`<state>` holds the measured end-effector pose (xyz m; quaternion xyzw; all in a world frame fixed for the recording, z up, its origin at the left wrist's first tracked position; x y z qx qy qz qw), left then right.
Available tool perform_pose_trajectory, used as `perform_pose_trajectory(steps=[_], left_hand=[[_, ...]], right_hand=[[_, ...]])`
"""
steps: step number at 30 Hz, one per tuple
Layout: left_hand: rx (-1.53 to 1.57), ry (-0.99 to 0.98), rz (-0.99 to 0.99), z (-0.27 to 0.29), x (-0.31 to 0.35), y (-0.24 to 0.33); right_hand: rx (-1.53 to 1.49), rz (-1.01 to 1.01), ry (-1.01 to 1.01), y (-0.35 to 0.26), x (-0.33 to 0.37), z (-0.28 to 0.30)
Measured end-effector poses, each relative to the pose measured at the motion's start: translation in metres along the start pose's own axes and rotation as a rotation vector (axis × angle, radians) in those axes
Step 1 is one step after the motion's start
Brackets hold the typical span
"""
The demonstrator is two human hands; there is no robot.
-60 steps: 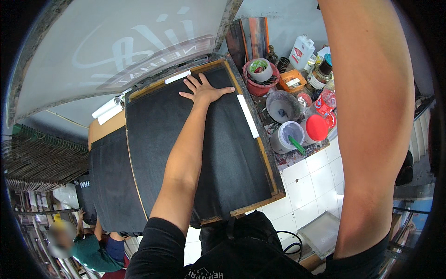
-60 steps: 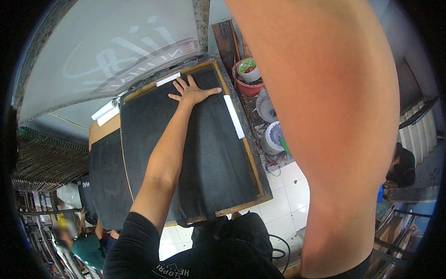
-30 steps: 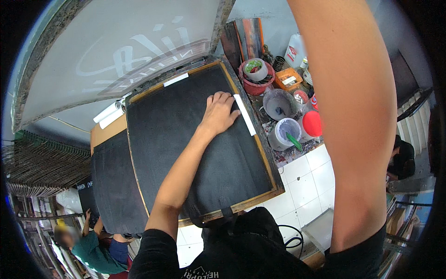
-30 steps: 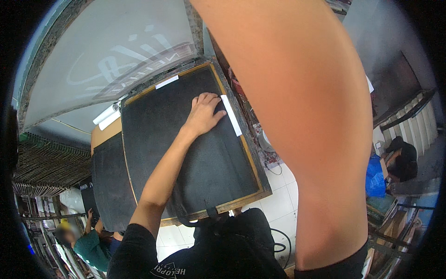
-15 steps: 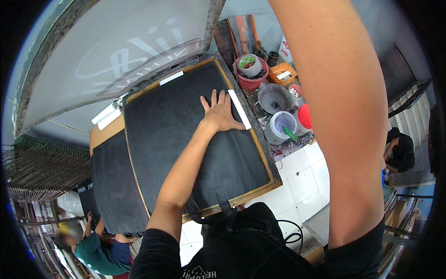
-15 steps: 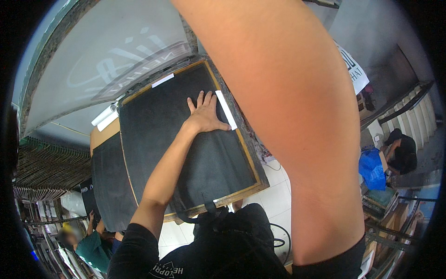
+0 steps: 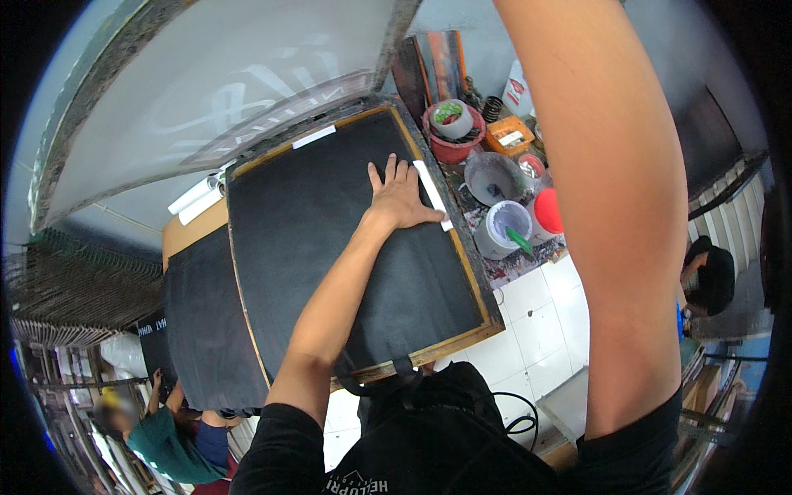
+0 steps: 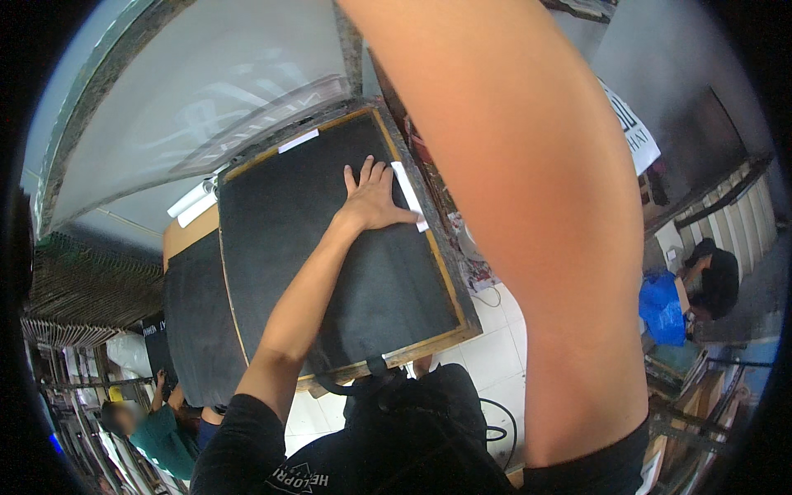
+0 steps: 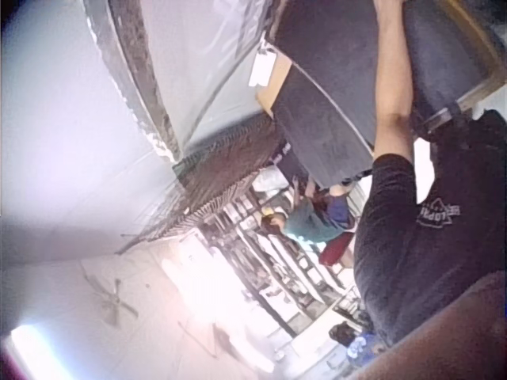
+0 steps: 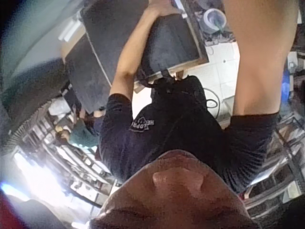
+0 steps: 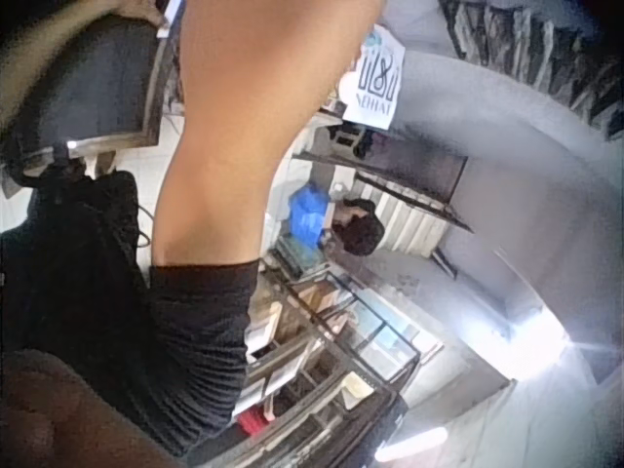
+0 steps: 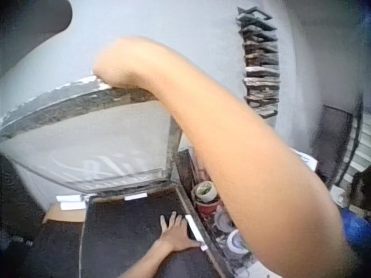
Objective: The person performs screen printing on black fabric by placing the fabric on a flat surface, lowering a screen frame, and using a squeegee to apply white ink.
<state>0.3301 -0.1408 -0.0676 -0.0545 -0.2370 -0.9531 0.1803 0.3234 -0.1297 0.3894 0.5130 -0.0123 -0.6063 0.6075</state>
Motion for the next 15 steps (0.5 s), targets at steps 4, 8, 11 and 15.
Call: perform_pose_trajectory(steps=[4,8,11,15], left_hand=[[0.113,0.326,0.034,0.032,-0.007,-0.059],[0.038,0.323,0.31,0.058,-0.015,-0.14],[0.03,0.266,0.369,0.065,-0.022,-0.163],[0.0,0.197,0.423,0.078,-0.026,-0.175]], right_hand=[[0.007,0.012,0.015,0.001,0.005,0.008],[-0.013,0.023,0.026,0.001,0.01,0.011],[-0.086,-0.046,0.044,-0.002,0.023,0.018],[-0.11,-0.084,0.023,0.006,0.011,0.014]])
Point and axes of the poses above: each hand's wrist, its own x-axis away from the middle knuckle, its own z-axis out of the back of the hand, y = z × x, the point moved 7 cm from there along -x, towards the middle knuckle, and after that the axes turned 10 degrees about x, right-handed, at the moved point
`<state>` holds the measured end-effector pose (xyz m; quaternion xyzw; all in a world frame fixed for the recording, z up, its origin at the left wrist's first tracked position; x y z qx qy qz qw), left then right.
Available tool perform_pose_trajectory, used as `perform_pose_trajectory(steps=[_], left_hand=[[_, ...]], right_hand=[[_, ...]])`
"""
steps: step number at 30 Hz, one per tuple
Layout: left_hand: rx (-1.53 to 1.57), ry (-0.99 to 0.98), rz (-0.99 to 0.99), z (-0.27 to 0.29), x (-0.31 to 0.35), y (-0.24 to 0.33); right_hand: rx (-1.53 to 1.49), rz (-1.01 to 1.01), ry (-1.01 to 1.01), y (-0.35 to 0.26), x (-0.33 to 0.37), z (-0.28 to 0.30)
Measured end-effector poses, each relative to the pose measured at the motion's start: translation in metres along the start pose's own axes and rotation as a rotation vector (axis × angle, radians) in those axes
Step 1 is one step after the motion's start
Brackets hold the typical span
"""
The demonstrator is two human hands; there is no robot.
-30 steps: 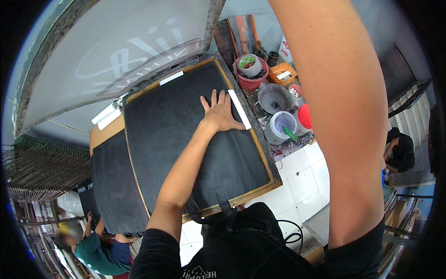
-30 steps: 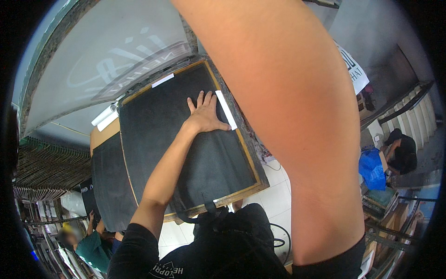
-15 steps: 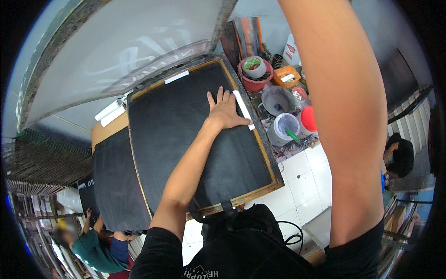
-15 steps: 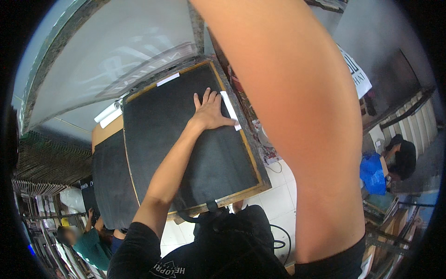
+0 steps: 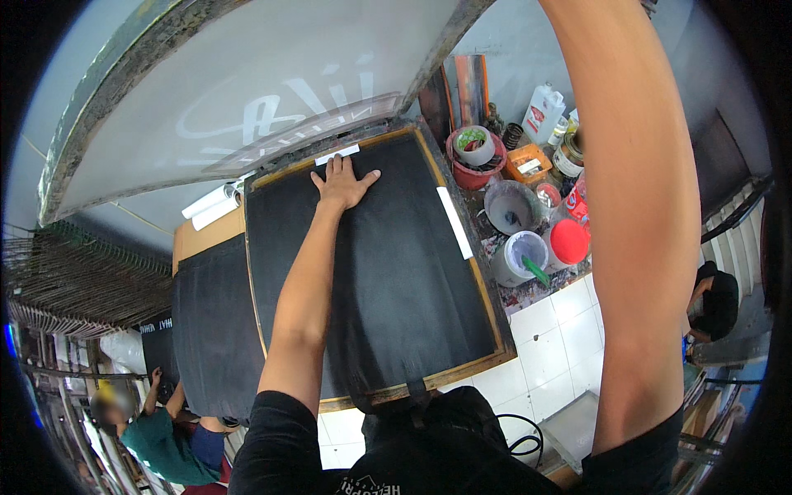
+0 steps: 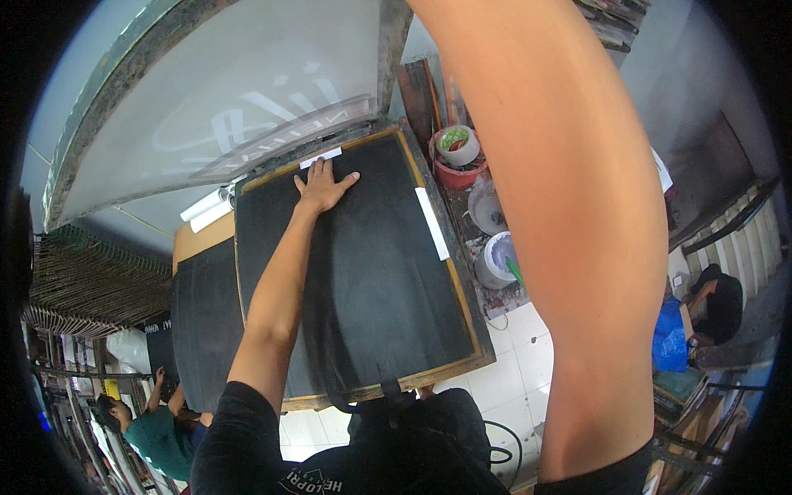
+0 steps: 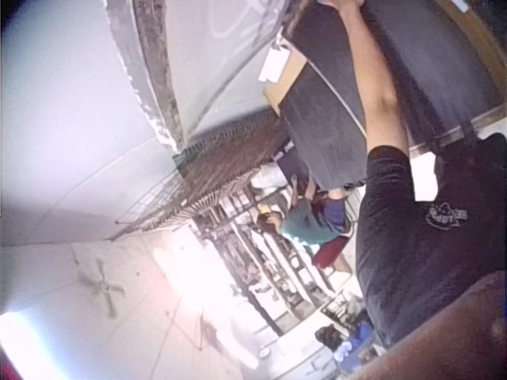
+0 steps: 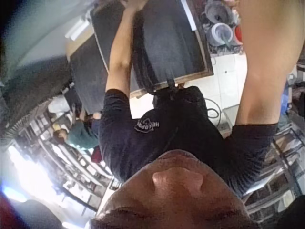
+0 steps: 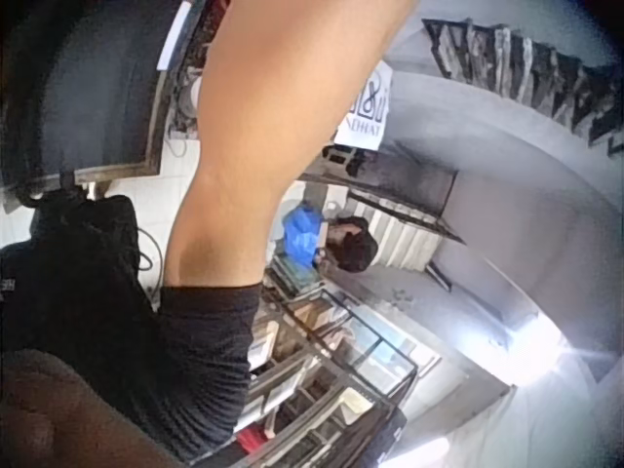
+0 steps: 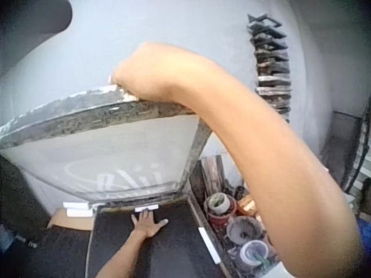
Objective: The person performs screen printing on black fabric by placing the fabric on a flat surface, lowering a screen frame, and using a squeegee to apply white ink.
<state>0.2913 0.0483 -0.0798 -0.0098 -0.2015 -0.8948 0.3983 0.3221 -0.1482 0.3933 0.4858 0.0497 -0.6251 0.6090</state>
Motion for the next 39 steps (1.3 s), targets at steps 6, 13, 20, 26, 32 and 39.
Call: perform_pose_trajectory(steps=[6,13,20,26,32,39], left_hand=[[0.749,0.259,-0.409,0.067,0.073,0.035],[1.724,0.316,-0.792,0.138,0.371,-0.043],[1.936,0.023,0.316,-0.05,0.475,-0.099],[2.348,-0.04,0.771,-0.083,0.477,-0.096],[2.219,-0.205,0.839,-0.069,0.477,-0.102],[1.774,0.484,0.232,0.018,0.464,-0.199]], right_hand=[[-0.444,-0.253,-0.22,0.0,0.048,0.025],[-0.661,-0.281,-0.113,-0.101,0.162,0.045],[-0.775,-0.36,-0.51,-0.128,0.169,-0.089],[-0.578,-0.312,-0.643,-0.192,0.145,-0.327],[-0.39,-0.246,-0.685,-0.234,0.111,-0.374],[-0.663,-0.051,-0.792,-0.237,0.121,-0.323]])
Point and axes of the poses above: each hand's wrist, its own x-axis away from the middle knuckle, its own z-axis out of the back of the hand, y = z × x, the point moved 7 cm from there along -x, towards the middle knuckle, and after that the axes turned 10 degrees about x, right-handed, at the moved point
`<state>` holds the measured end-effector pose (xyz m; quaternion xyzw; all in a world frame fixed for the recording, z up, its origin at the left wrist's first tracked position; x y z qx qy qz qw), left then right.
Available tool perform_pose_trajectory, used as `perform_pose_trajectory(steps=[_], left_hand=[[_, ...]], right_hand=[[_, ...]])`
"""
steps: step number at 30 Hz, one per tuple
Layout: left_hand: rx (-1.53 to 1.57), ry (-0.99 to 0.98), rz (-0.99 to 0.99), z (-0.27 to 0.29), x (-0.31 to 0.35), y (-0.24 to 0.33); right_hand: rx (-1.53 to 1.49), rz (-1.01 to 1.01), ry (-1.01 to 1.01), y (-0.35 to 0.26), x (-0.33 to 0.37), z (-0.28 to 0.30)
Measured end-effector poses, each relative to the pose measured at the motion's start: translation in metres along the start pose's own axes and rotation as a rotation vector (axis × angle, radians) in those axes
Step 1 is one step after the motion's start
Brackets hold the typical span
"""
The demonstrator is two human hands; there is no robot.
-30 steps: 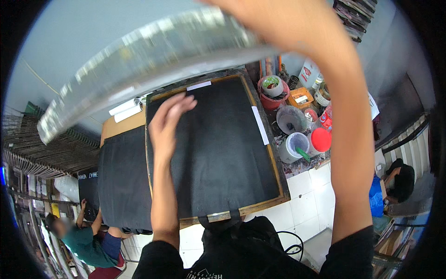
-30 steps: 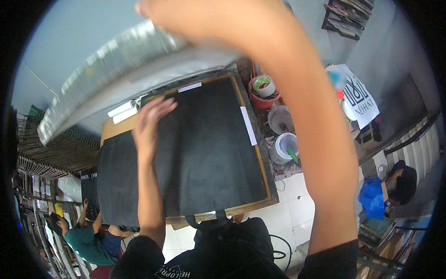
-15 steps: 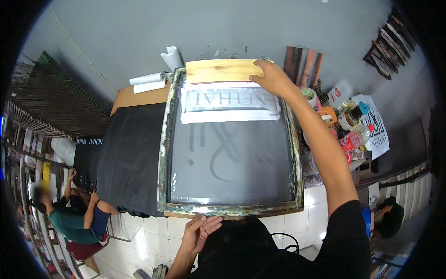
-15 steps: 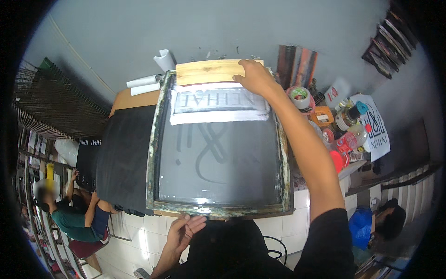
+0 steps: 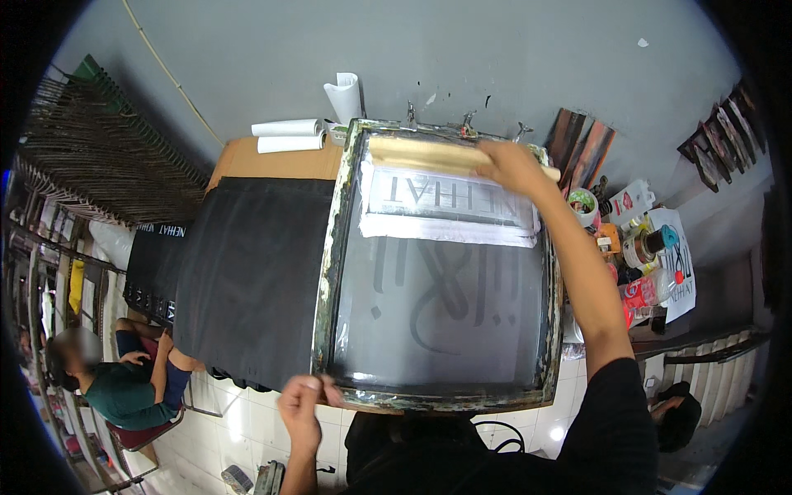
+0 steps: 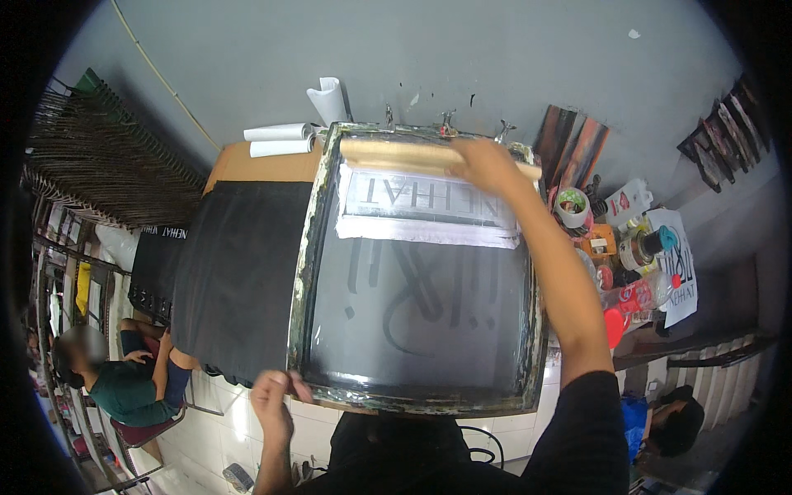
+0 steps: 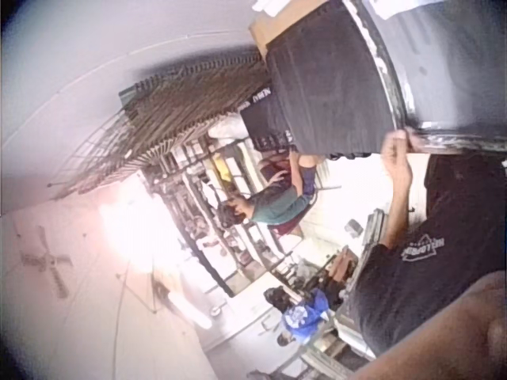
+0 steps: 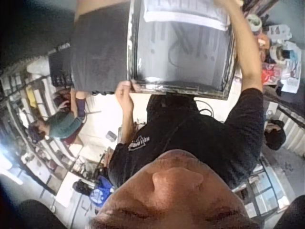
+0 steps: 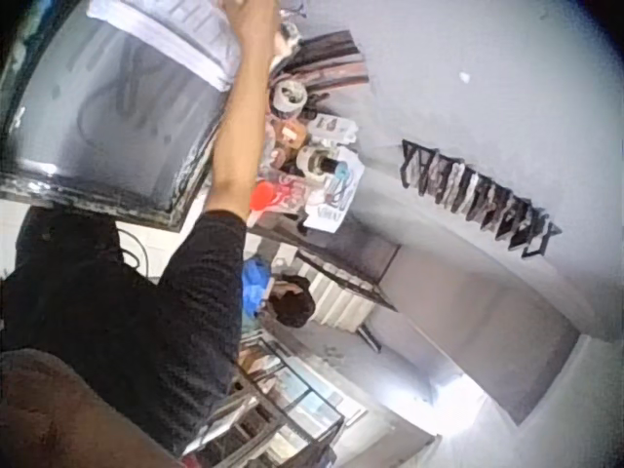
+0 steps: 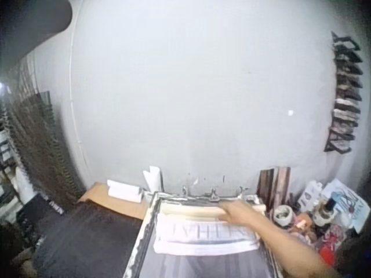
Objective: The person performs screen printing on black fabric by placing the fabric on a flat surface, lowering a screen frame, and using a squeegee to apply white ink.
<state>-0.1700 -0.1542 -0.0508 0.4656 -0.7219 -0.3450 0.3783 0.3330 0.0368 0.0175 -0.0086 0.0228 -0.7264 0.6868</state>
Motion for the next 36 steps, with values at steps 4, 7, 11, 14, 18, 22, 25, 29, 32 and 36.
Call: perform_pose_trajectory(steps=[4,7,11,14,18,22,25,29,32,36], left_hand=[[-0.748,0.18,-0.291,-0.019,-0.052,0.035],[-0.804,0.159,-0.284,-0.019,-0.06,0.014],[-0.867,0.145,-0.297,-0.024,-0.062,0.004],[-0.823,0.146,-0.252,-0.02,-0.066,0.007],[-0.791,0.155,-0.234,-0.016,-0.068,0.006],[-0.757,0.19,-0.22,-0.011,-0.067,0.004],[-0.757,0.194,-0.222,-0.013,-0.068,0.003],[-0.763,0.196,-0.251,-0.014,-0.065,0.002],[-0.765,0.183,-0.266,-0.018,-0.065,0.003],[-0.779,0.17,-0.291,-0.024,-0.066,0.005]], right_hand=[[0.048,0.074,0.423,-0.012,0.06,-0.013],[0.107,0.127,0.55,-0.023,0.068,-0.033],[-0.011,0.097,0.444,-0.002,0.05,-0.016],[-0.097,0.097,0.469,-0.002,0.038,0.007],[-0.094,0.048,0.396,-0.001,0.004,0.007],[0.053,0.031,0.357,-0.008,-0.028,0.003],[0.15,-0.024,0.407,-0.018,-0.038,-0.003],[0.173,0.029,0.44,-0.02,-0.046,-0.002],[0.177,0.081,0.408,-0.027,-0.04,-0.005],[0.139,0.222,0.473,-0.025,-0.033,-0.011]])
Point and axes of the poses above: each hand's wrist, its own x-axis away from the middle knuckle, its own z-axis out of the back of the hand, y = z × x, the point moved 7 cm from there along -x, towards the middle knuckle, and after that the axes turned 10 degrees about x, right-handed, at the moved point
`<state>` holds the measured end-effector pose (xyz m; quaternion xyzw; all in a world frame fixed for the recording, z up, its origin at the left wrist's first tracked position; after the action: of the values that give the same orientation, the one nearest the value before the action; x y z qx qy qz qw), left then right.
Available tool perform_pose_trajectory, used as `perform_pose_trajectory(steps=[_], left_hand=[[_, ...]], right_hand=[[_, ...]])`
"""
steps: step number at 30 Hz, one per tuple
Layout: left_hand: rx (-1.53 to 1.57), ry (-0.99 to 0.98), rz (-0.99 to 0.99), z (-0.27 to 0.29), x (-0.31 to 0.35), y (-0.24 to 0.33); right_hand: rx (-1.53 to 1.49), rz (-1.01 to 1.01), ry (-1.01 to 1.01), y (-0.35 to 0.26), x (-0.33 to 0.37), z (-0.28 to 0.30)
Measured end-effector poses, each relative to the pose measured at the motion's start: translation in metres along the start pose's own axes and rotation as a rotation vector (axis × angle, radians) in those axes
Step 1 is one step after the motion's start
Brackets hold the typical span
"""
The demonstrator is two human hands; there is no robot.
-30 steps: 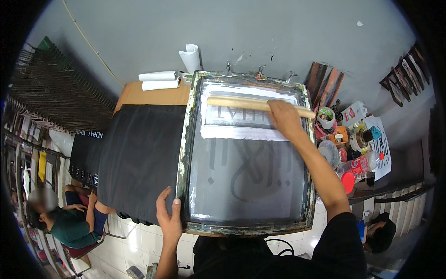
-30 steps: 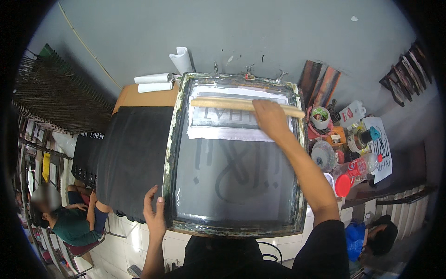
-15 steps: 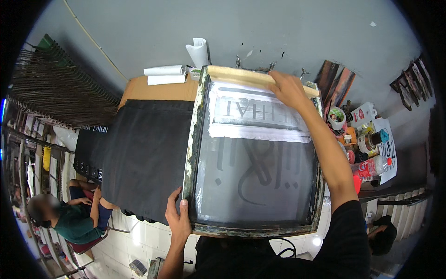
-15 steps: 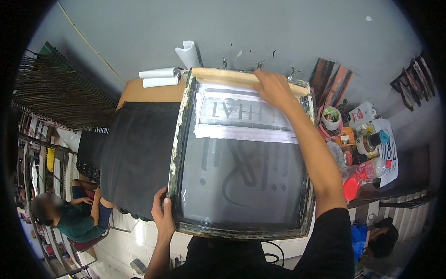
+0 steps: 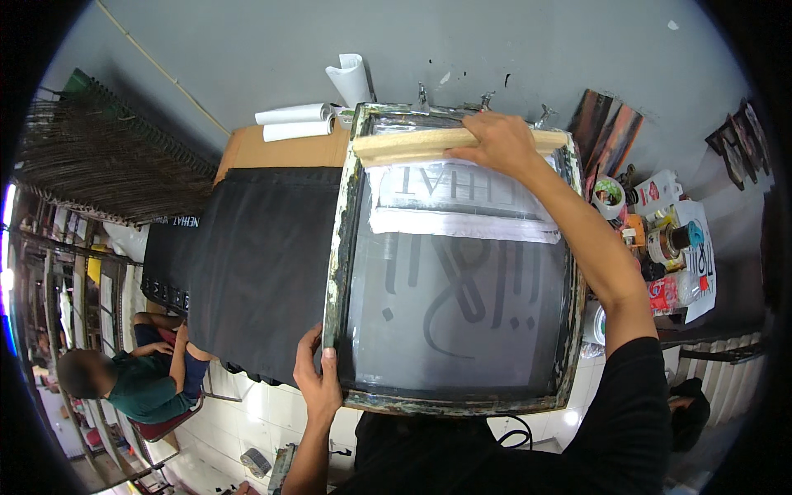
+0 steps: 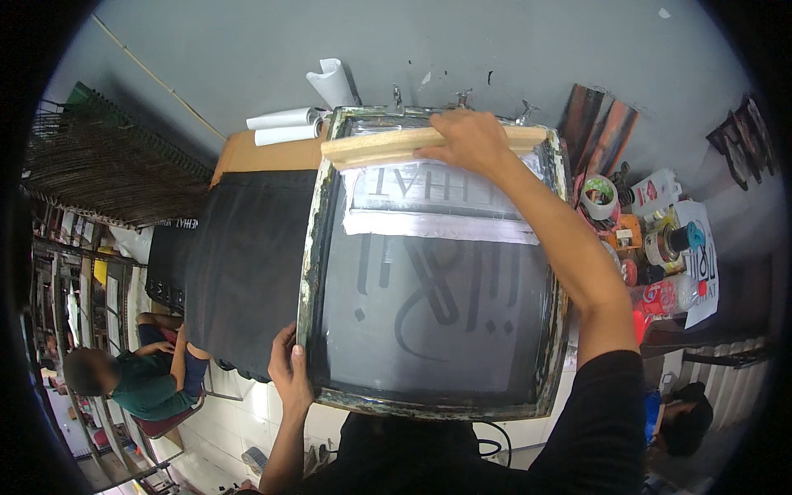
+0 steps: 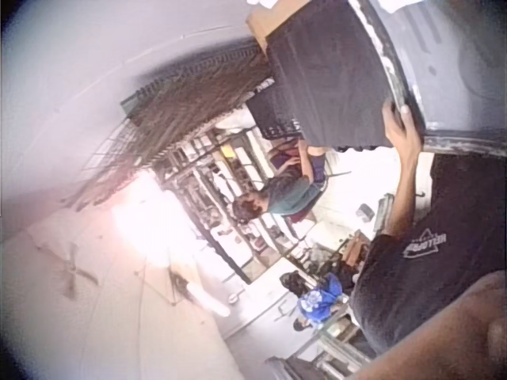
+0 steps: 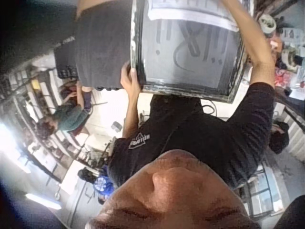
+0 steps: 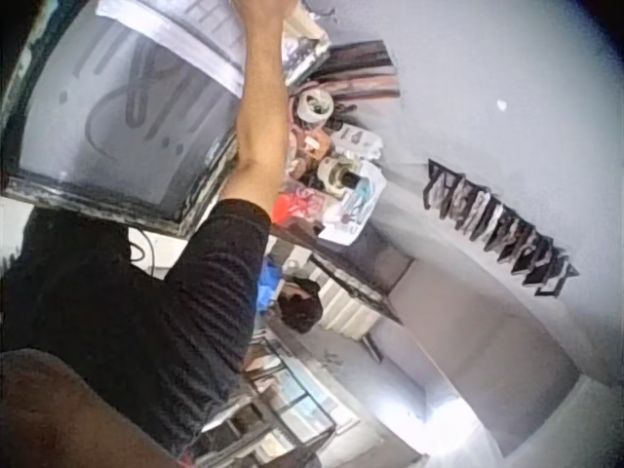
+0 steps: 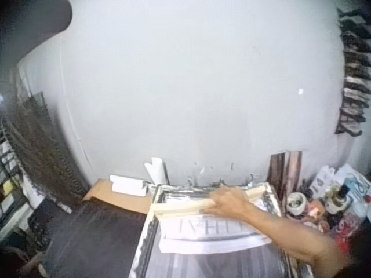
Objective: The person performs screen printing on black fabric by placing the fabric on a flat surface, lowering a screen frame, and using a squeegee to apply white ink.
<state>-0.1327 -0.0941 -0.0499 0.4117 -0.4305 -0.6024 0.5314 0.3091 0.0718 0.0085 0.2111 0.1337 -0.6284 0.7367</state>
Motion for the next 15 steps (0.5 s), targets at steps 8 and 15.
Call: perform_pose_trajectory(steps=[8,15], left_hand=[[0.002,0.023,-0.002,0.005,0.0,0.002],[0.036,0.079,-0.048,0.008,0.004,0.002]], right_hand=[[-0.051,0.116,-0.266,-0.012,0.004,0.012],[0.099,0.19,0.228,-0.041,0.1,0.041]])
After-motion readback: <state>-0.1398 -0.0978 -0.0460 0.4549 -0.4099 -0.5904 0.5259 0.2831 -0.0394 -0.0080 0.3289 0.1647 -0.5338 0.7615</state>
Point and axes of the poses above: each hand's wrist, its own x-axis away from the middle knuckle, its own z-axis out of the back of the hand, y = z × x, the point moved 7 cm from there along -x, towards the middle knuckle, and after that the axes turned 10 degrees about x, right-handed, at the moved point
